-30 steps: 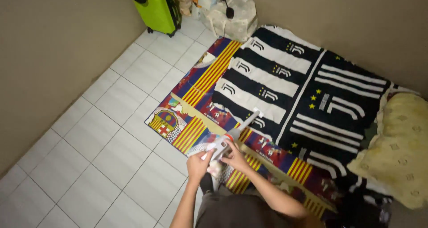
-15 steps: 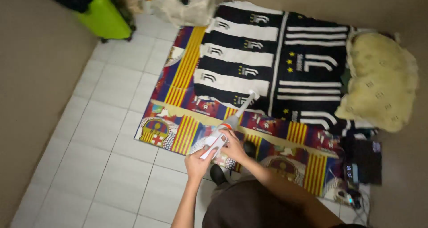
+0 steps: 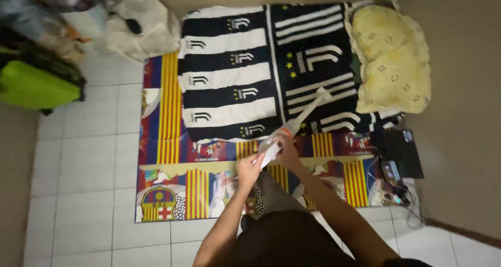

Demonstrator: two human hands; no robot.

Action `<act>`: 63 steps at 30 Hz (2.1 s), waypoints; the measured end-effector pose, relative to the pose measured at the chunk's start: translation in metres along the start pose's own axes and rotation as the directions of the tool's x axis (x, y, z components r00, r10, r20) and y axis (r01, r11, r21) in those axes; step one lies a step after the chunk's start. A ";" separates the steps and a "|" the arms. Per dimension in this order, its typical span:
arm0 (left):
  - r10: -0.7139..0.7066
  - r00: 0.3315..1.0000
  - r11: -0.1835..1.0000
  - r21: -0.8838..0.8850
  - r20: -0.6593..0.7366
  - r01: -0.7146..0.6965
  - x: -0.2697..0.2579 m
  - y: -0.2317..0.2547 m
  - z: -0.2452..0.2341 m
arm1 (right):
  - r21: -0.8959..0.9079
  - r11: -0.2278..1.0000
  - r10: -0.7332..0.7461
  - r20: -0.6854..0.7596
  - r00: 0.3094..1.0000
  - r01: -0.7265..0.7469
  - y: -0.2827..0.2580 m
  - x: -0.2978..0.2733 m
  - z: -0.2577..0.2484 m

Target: The person assembles a handheld vacuum cleaner by attaching its extension tube and vacuum head, then vacuums the bed cover.

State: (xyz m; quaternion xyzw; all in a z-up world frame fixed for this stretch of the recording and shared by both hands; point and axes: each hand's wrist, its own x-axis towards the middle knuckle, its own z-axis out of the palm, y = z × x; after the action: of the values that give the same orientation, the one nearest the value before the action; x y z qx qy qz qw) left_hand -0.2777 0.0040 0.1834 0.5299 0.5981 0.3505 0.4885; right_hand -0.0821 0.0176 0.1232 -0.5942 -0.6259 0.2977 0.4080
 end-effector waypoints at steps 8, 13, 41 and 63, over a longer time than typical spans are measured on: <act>-0.006 0.984 0.997 -0.069 0.175 0.018 0.080 0.037 0.081 | -0.126 0.955 0.260 -0.092 0.961 -0.270 0.049 0.030 -0.064; 0.124 0.947 0.983 0.094 0.297 -0.158 0.097 0.039 0.080 | -0.141 0.967 0.180 -0.214 0.960 -0.213 0.038 0.036 -0.066; 0.154 0.971 0.912 0.353 0.184 -0.211 0.182 -0.035 -0.246 | 0.115 0.933 0.337 0.064 0.939 -0.342 -0.094 0.111 0.191; 0.262 0.964 0.873 0.437 -0.051 -0.215 0.079 -0.025 -0.513 | 0.236 0.946 0.063 0.539 0.840 -0.222 -0.311 0.136 0.335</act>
State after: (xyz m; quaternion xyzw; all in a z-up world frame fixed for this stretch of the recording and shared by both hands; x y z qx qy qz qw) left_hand -0.7724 0.1269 0.2850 0.6740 0.6158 0.2966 0.2803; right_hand -0.5227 0.1537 0.2473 -0.4697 -0.6165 0.5663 0.2804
